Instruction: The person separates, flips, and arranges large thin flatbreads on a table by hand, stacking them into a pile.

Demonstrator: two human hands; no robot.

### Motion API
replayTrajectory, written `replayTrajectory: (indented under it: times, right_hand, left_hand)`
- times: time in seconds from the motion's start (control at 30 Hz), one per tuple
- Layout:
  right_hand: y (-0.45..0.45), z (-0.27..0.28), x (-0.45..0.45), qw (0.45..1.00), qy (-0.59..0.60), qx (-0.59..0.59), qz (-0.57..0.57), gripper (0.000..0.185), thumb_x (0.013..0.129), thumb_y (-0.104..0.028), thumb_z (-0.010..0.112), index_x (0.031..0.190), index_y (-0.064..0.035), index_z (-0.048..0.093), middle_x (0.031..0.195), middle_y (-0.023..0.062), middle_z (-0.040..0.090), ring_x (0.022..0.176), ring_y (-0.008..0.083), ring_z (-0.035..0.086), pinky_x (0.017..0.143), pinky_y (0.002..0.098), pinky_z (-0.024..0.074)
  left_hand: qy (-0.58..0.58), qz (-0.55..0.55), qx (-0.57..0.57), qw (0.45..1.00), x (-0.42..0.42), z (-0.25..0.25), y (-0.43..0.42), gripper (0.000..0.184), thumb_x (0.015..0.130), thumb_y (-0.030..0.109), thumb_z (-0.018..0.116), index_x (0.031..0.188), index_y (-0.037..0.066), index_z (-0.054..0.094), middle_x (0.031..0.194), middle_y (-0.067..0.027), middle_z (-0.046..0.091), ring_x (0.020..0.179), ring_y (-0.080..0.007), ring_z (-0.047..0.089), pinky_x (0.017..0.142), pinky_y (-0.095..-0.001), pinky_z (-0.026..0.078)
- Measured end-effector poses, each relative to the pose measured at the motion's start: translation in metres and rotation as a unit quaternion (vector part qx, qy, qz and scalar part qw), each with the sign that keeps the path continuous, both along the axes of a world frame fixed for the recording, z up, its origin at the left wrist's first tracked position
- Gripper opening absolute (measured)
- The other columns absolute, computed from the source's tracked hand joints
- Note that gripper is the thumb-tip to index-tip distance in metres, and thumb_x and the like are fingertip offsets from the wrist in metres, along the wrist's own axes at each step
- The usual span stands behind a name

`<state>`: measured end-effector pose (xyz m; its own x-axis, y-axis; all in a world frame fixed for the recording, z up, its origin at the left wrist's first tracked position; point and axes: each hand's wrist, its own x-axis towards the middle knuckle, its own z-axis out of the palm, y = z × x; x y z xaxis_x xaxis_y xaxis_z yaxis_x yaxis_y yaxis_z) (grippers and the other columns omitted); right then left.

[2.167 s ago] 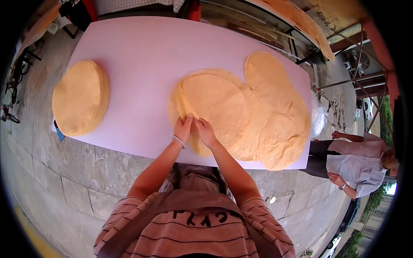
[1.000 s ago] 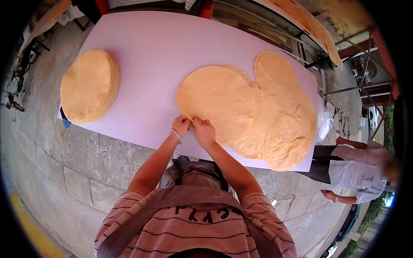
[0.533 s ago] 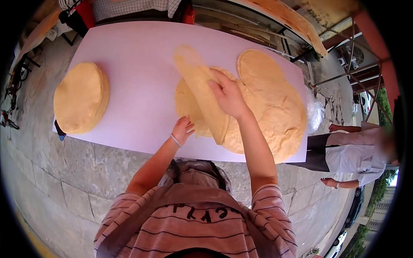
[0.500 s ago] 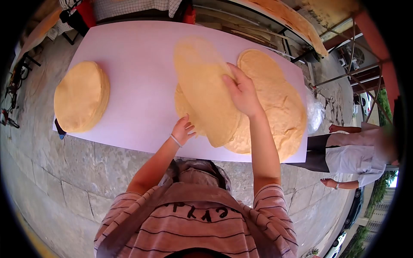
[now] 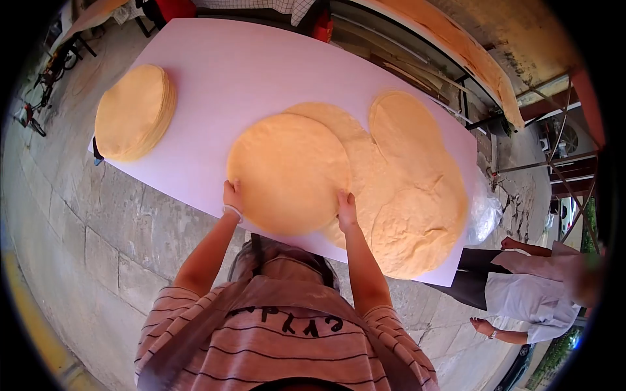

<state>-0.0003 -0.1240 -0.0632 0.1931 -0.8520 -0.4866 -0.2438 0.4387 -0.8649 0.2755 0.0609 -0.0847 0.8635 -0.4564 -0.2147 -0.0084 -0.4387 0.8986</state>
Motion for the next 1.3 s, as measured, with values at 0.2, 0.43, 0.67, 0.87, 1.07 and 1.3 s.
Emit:
replayTrajectory:
  times: [0.2, 0.43, 0.67, 0.87, 1.07, 1.3]
  right_hand:
    - [-0.005, 0.015, 0.013, 0.953, 0.233, -0.179, 0.081, 0.024, 0.086, -0.021, 0.047, 0.086, 0.0030, 0.043, 0.075, 0.0122, 0.055, 0.066, 0.0244, 0.052, 0.060, 0.0374, 0.0425]
    - [-0.031, 0.091, 0.083, 0.988, 0.021, -0.143, 0.059, 0.016, 0.082, -0.007, 0.040, 0.090, 0.0029, 0.051, 0.077, 0.0063, 0.054, 0.064, 0.0130, 0.048, 0.055, 0.0299, 0.0406]
    - [0.012, 0.262, 0.380, 0.895, -0.263, -0.305, 0.193, 0.026, 0.087, -0.007, 0.047, 0.111, 0.0046, 0.046, 0.104, 0.0102, 0.056, 0.093, 0.0148, 0.054, 0.080, 0.0267, 0.0439]
    - [0.082, 0.227, 0.572, 0.904, -0.130, -0.340, 0.224, 0.045, 0.079, -0.016, 0.065, 0.110, 0.0059, 0.043, 0.102, 0.0168, 0.057, 0.093, 0.0250, 0.057, 0.081, 0.0333, 0.0447]
    - [0.106, 0.045, 0.606, 0.921, 0.042, -0.240, 0.304, 0.034, 0.080, -0.020, 0.063, 0.102, 0.0029, 0.052, 0.090, 0.0116, 0.061, 0.081, 0.0211, 0.059, 0.072, 0.0326, 0.0468]
    - [0.110, 0.077, 0.599, 0.972, -0.116, 0.120, 0.165, 0.024, 0.088, -0.024, 0.057, 0.101, -0.0041, 0.053, 0.092, 0.0040, 0.059, 0.079, 0.0133, 0.056, 0.068, 0.0299, 0.0468]
  left_hand:
    - [-0.004, -0.008, 0.108, 0.994, -0.010, 0.020, -0.012, 0.031, 0.091, 0.019, 0.041, 0.112, -0.004, 0.038, 0.086, -0.0239, 0.059, 0.078, -0.0370, 0.058, 0.067, -0.0407, 0.045]
    - [0.163, -0.151, -0.254, 0.941, 0.065, 0.164, -0.029, 0.055, 0.087, -0.003, 0.042, 0.138, 0.005, 0.023, 0.121, -0.0098, 0.050, 0.106, -0.0170, 0.051, 0.090, -0.0288, 0.043]
    - [0.120, -0.090, -0.373, 0.916, 0.312, 0.327, 0.083, 0.053, 0.087, -0.001, 0.046, 0.136, 0.007, 0.028, 0.117, -0.0100, 0.053, 0.099, -0.0182, 0.057, 0.081, -0.0308, 0.049]
    - [0.060, 0.066, -0.287, 0.954, 0.481, 0.251, 0.186, 0.053, 0.085, -0.002, 0.049, 0.134, 0.008, 0.032, 0.105, -0.0114, 0.059, 0.090, -0.0193, 0.061, 0.074, -0.0318, 0.052]
    - [0.057, 0.206, -0.314, 0.925, 0.519, 0.049, 0.240, 0.046, 0.082, -0.003, 0.053, 0.126, -0.001, 0.040, 0.097, -0.0094, 0.063, 0.082, -0.0158, 0.061, 0.073, -0.0260, 0.049]
    - [-0.012, 0.195, -0.222, 0.955, 0.505, 0.066, 0.228, 0.043, 0.086, 0.002, 0.053, 0.126, -0.003, 0.037, 0.100, -0.0097, 0.061, 0.086, -0.0142, 0.059, 0.076, -0.0246, 0.047]
